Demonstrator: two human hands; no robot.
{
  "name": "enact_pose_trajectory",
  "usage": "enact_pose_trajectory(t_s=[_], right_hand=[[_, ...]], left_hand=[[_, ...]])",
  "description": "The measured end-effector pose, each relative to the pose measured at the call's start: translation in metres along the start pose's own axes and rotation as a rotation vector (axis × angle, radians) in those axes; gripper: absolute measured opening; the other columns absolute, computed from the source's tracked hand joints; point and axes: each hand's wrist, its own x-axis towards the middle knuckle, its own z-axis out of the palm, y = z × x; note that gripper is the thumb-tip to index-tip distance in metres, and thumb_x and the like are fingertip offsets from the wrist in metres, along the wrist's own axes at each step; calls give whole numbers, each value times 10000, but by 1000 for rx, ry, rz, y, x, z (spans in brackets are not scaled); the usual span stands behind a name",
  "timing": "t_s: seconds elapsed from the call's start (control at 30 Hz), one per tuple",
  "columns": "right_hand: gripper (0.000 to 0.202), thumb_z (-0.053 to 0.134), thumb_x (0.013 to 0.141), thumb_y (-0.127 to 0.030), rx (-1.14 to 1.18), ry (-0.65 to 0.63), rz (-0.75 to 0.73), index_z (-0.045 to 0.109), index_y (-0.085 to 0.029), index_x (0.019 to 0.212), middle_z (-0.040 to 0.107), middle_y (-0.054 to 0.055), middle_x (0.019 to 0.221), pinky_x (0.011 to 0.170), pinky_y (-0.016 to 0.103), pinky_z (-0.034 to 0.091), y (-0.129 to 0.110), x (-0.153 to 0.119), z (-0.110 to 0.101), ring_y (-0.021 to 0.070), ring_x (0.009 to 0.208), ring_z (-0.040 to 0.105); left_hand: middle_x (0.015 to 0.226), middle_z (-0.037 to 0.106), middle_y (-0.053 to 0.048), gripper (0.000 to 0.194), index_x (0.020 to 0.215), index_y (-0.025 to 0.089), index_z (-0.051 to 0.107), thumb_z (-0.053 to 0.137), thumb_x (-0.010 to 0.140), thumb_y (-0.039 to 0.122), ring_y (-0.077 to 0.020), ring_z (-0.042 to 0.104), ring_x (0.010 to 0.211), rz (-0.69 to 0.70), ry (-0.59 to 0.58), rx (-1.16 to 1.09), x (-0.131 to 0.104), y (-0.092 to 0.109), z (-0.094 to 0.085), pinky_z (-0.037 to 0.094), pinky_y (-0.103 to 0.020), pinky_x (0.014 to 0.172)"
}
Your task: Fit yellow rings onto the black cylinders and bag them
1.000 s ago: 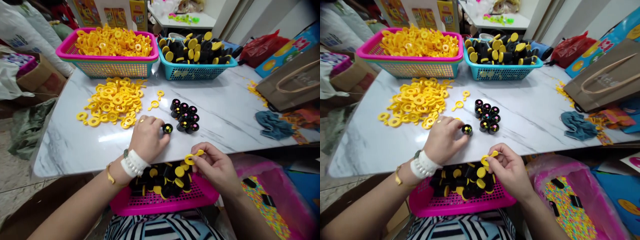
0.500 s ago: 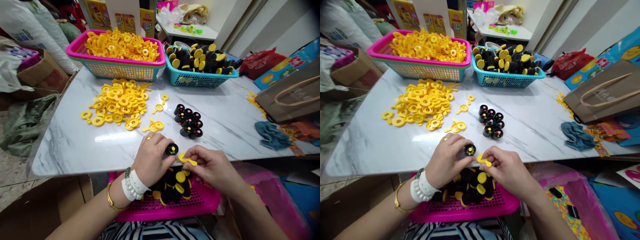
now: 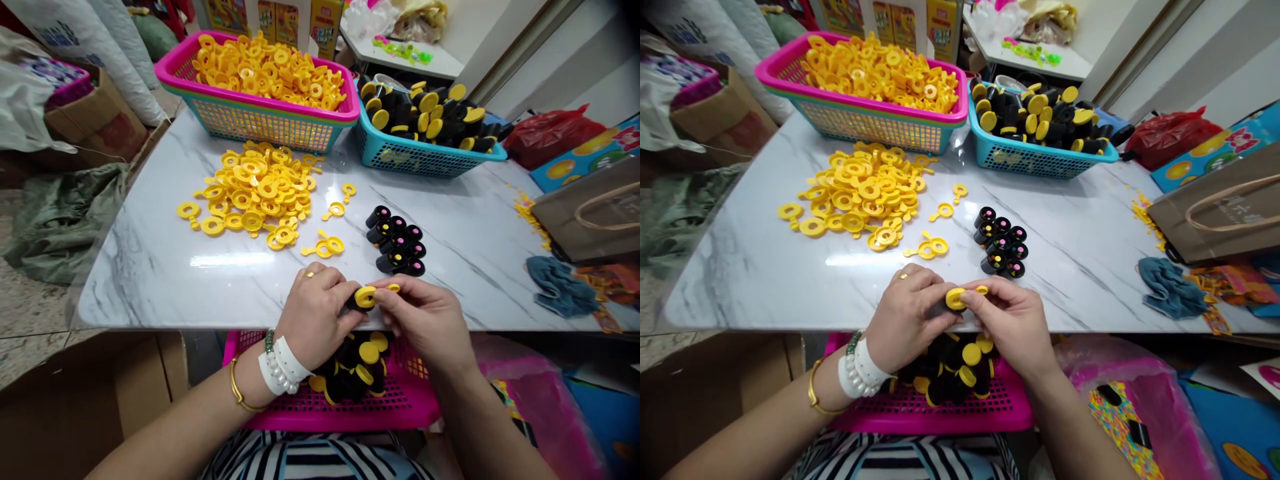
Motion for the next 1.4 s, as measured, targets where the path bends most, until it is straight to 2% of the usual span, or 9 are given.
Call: enact_pose_trajectory(t_s=[0.1,0.23,0.33,0.6,0.73,0.97,1.1,1.27,1.4], right_hand=[[158,706,840,-352,41,-76,85,747,-200,840,604,-7,597,414,193,403,-3,-6,-7,85,458,496],[66,755,789,-285,-177,98,-129,761,-220,797,664,37,817,600,237,512,-5,-7,1,149,731,605],[95,747,790,-306,-148,172,-127,752,-212,801,669,37,816,501,236,503,-2,-3,13,127,604,579],[244,747,773,-406,68,140,82,651,-181,763,600,-25,564,401,209,506,-1,3,23,108,433,553],[269,737,783,-412,126,91,106,599,-184,751,619,-29,575,406,187,490,-2,2,24,94,436,551],[277,686,832,-423,136,84,96,550,-190,769,557,-57,494,391,175,446,4,0,27,96,400,538],[271,658,859,-431,135,80,49,574,-182,795,569,-45,560,412,186,441,6,-2,30,93,436,530],[289,577,924,-408,34,166,-131,687,-163,817,606,33,814,631,222,497,11,-4,26,132,742,586],[383,557,933,-445,252,-31,2,682,-138,741,584,33,766,578,216,469,12,0,11,103,642,552]], left_hand=[[886,613,-47,182,1001,224,687,666,843,311,-241,499,894,2,1,7,-1,0,0,411,-409,817],[890,613,-48,184,1006,215,681,653,856,317,-241,498,906,11,-4,21,-1,1,-1,411,-404,827],[864,608,-47,172,1003,220,675,628,876,326,-230,506,869,15,-16,40,0,0,0,416,-397,818],[785,615,-47,170,977,193,656,593,882,320,-217,542,756,-9,-66,87,-1,6,-3,423,-355,708],[706,639,-9,242,1061,200,647,560,899,358,-175,569,636,-125,-140,-171,2,14,-13,401,-293,591],[593,609,21,264,769,179,630,488,948,312,-111,536,519,-329,-164,-436,14,13,-11,379,-230,517],[653,649,23,197,1004,187,643,492,951,303,-117,596,566,-257,-102,-451,3,15,-7,447,-224,567],[886,714,-62,340,1231,153,540,555,914,275,-186,680,761,-52,64,-160,-13,15,8,517,-282,673],[818,717,-46,341,1239,163,544,511,939,322,-185,670,671,21,57,10,-13,7,6,487,-275,591]])
